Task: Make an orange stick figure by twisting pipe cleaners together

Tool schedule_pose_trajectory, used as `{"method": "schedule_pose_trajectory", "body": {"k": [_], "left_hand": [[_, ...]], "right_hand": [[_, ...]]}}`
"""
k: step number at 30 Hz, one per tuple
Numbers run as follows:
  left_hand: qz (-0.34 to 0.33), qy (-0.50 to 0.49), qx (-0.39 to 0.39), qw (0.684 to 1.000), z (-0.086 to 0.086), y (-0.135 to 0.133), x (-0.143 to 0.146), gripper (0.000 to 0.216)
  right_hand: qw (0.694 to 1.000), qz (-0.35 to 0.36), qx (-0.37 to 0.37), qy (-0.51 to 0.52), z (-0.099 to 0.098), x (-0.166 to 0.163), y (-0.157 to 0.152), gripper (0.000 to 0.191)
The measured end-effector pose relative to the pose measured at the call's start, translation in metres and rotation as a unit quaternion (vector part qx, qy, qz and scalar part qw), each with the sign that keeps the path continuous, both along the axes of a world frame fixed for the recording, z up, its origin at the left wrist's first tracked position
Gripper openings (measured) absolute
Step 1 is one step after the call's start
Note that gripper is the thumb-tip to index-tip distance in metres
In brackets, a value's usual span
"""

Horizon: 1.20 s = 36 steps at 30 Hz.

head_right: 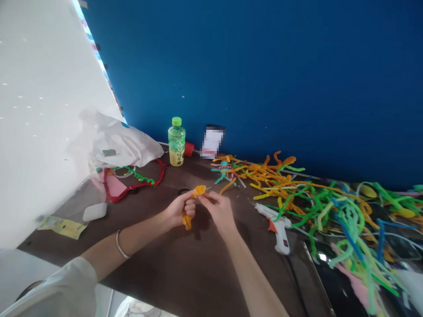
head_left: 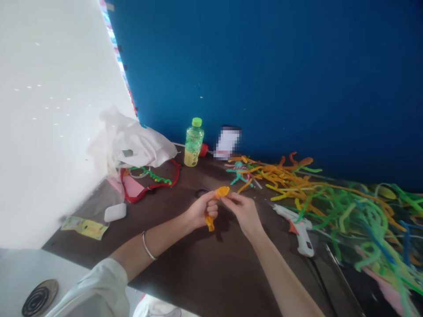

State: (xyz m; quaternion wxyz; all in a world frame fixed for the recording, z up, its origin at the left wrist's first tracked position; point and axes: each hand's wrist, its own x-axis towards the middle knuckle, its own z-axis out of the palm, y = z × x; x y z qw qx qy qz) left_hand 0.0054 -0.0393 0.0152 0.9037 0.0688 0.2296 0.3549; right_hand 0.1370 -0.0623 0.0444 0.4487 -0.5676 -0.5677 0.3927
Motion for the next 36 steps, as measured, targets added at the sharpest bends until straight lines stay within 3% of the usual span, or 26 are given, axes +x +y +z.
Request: {"method": "schedule_pose_trajectory", "body": {"k": [6,13,17,22,28,36], "left_hand": [[-0.082,-0.023,0.01,0.996,-0.005,-0.001,-0.003,0.023],[-0.114,0.032,0.076,0.99,-0.003,-0.001,-0.004,0.031],[-0.097,0.055,0.139,0.984,-0.004,-0.003,-0.002,0.033],[-0.084,0.157,0.197,0.964,-0.011,-0.004,0.004,0.044],[0.027,0.223,0.274,0.935,-0.011,-0.006,0.008,0.049],[-0.054,0.174,0.26,0.948,0.0,-0.007,0.0,0.06]], "right_hand": [[0.999,0.046,0.012,-0.001,0.001,0.004,0.001,0.023],[0.995,0.087,-0.04,0.025,0.01,0.001,-0.005,0.028],[0.994,0.098,-0.047,0.022,0.016,0.004,-0.007,0.027],[0.992,0.11,-0.057,0.009,0.017,0.01,-0.009,0.028],[0.994,0.097,-0.053,-0.01,0.018,0.011,-0.011,0.023],[0.987,0.137,-0.06,0.064,0.011,0.015,-0.008,0.031]]}}
